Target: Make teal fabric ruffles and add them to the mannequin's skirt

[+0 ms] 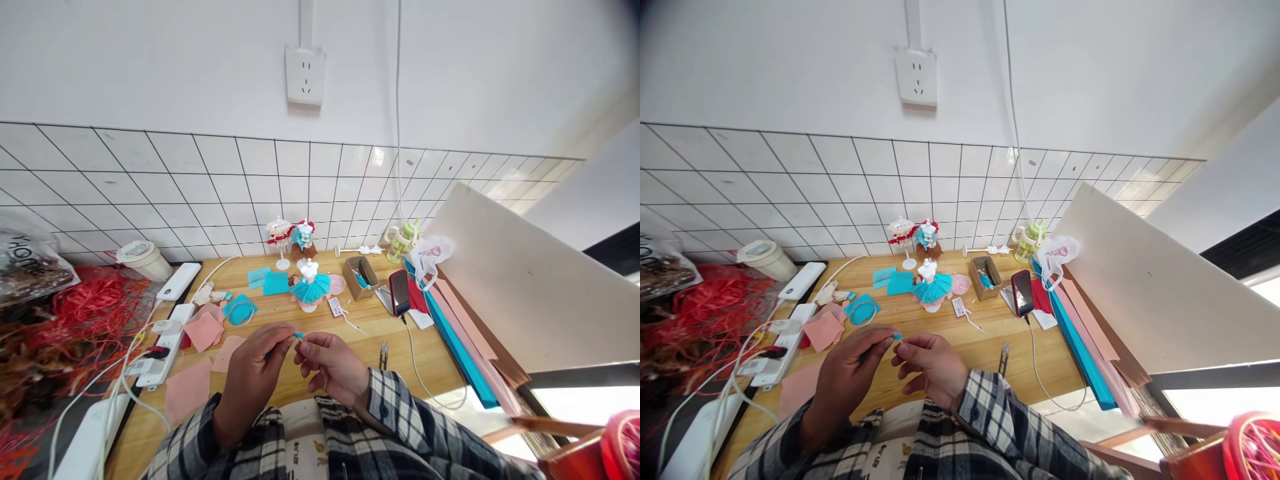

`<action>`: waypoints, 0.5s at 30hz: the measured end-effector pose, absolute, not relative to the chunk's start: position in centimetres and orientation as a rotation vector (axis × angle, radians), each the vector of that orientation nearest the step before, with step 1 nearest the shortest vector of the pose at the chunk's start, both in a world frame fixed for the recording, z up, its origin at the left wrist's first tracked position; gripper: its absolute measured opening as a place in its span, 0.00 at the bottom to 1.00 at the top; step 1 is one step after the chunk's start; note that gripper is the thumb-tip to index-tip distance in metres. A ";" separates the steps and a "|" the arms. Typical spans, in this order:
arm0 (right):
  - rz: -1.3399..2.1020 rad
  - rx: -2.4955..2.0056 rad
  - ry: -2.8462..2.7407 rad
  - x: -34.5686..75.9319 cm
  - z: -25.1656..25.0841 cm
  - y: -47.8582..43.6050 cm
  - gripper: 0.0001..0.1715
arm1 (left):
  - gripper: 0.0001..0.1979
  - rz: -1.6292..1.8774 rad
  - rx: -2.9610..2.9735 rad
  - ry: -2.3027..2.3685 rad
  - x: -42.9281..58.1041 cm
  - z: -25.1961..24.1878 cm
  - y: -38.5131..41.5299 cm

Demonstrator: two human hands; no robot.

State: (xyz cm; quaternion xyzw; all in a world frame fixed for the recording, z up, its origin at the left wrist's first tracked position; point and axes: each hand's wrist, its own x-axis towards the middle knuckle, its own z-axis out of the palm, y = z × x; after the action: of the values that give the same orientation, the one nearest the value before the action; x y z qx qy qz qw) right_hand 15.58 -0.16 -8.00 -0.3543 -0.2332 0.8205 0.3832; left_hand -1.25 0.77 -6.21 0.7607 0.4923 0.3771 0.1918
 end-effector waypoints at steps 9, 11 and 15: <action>2.182 -0.965 -0.642 17.0 -8.8 0.0 0.21 | 0.11 0.913 2.796 0.948 -2.1 -5.1 0.3; 2.111 -1.043 -0.815 17.5 -8.5 0.2 0.20 | 0.12 0.847 2.962 0.816 -2.4 -4.4 0.5; 1.897 -1.163 -1.236 18.1 -7.7 0.9 0.16 | 0.15 0.701 3.070 0.711 -2.8 -3.6 0.8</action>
State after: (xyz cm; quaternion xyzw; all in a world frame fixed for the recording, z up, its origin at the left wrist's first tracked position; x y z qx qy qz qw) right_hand 18.10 0.87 -7.69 -0.4367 -0.4642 0.7124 0.2937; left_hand -2.81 0.79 -3.63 0.9500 0.2202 0.2170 -0.0435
